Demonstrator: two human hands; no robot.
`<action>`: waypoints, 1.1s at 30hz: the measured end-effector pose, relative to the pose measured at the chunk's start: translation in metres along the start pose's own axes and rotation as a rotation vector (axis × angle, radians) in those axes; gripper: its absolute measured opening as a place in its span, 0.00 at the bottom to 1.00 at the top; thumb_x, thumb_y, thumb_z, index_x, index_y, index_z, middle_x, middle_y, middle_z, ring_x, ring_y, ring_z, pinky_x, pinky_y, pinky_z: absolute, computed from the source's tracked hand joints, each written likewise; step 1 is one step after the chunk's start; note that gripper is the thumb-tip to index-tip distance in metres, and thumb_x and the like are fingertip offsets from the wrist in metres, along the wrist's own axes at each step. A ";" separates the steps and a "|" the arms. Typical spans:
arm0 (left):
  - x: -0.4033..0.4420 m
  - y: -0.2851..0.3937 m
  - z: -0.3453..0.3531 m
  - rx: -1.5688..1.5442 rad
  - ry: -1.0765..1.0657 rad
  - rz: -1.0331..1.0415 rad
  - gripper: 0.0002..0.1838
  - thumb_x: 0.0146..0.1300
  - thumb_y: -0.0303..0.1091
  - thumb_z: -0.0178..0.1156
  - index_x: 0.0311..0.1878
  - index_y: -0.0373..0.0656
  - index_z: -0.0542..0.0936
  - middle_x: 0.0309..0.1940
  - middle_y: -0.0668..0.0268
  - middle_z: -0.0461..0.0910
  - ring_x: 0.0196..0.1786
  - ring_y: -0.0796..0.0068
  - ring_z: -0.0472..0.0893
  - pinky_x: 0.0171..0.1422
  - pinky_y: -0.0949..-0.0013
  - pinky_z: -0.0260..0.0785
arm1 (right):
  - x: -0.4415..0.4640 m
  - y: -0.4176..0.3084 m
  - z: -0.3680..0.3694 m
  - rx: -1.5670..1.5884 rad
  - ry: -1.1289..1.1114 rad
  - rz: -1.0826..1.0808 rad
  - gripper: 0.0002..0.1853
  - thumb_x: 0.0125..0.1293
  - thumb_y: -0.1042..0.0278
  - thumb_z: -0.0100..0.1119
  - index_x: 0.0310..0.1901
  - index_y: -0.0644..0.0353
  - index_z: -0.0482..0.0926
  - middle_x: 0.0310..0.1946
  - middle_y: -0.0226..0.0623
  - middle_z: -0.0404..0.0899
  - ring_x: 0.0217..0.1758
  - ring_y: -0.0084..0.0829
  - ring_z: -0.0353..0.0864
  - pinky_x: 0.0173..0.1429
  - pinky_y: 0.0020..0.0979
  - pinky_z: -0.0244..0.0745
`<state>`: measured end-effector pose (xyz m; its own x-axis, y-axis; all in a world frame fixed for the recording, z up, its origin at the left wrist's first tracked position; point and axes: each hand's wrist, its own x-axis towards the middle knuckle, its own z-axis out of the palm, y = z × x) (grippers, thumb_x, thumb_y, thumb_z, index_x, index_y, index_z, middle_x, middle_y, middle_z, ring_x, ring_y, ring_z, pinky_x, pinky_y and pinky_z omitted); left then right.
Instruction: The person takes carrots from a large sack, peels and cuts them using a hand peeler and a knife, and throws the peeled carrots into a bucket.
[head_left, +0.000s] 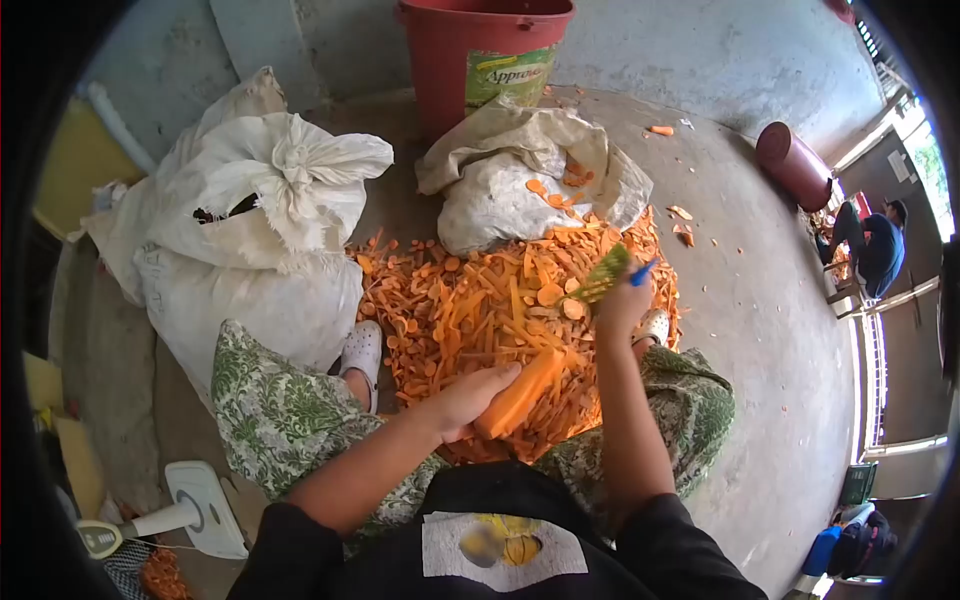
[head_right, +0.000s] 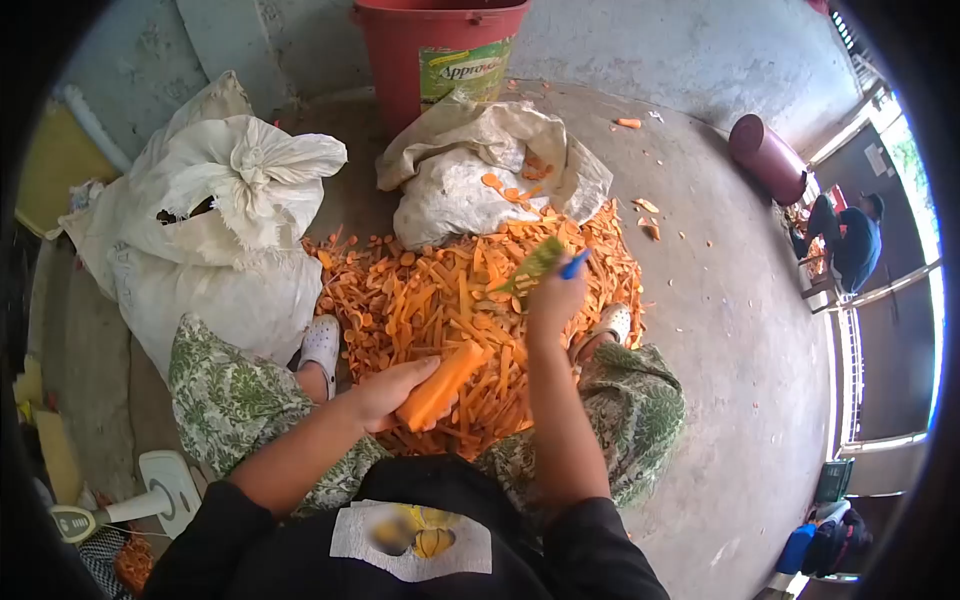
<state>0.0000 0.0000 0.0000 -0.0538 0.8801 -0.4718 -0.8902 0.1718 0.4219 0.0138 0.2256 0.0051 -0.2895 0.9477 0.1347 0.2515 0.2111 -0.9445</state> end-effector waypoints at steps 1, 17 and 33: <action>-0.003 0.007 0.005 0.061 0.009 0.037 0.20 0.65 0.44 0.46 0.53 0.41 0.64 0.31 0.64 0.72 0.33 0.74 0.74 0.37 0.71 0.69 | 0.015 -0.001 -0.010 0.051 -0.020 0.153 0.15 0.66 0.61 0.44 0.33 0.65 0.75 0.21 0.34 0.75 0.23 0.26 0.72 0.29 0.29 0.67; -0.010 0.040 -0.013 1.133 0.526 0.826 0.18 0.52 0.37 0.63 0.43 0.38 0.73 0.31 0.58 0.77 0.34 0.66 0.78 0.41 0.69 0.68 | -0.063 -0.027 -0.018 -0.498 -1.060 -0.319 0.08 0.55 0.67 0.53 0.28 0.64 0.70 0.21 0.49 0.72 0.27 0.49 0.72 0.32 0.41 0.65; -0.015 0.038 -0.023 0.948 0.444 0.912 0.18 0.53 0.36 0.64 0.44 0.39 0.73 0.33 0.64 0.76 0.37 0.77 0.76 0.42 0.72 0.67 | -0.026 -0.006 -0.023 0.642 -0.958 0.421 0.07 0.63 0.63 0.49 0.33 0.57 0.69 0.23 0.30 0.70 0.24 0.23 0.70 0.30 0.26 0.67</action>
<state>-0.0439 -0.0170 0.0054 -0.7407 0.6605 0.1229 0.1702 0.0075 0.9854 0.0406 0.2052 0.0138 -0.9253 0.2975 -0.2351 0.0670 -0.4820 -0.8736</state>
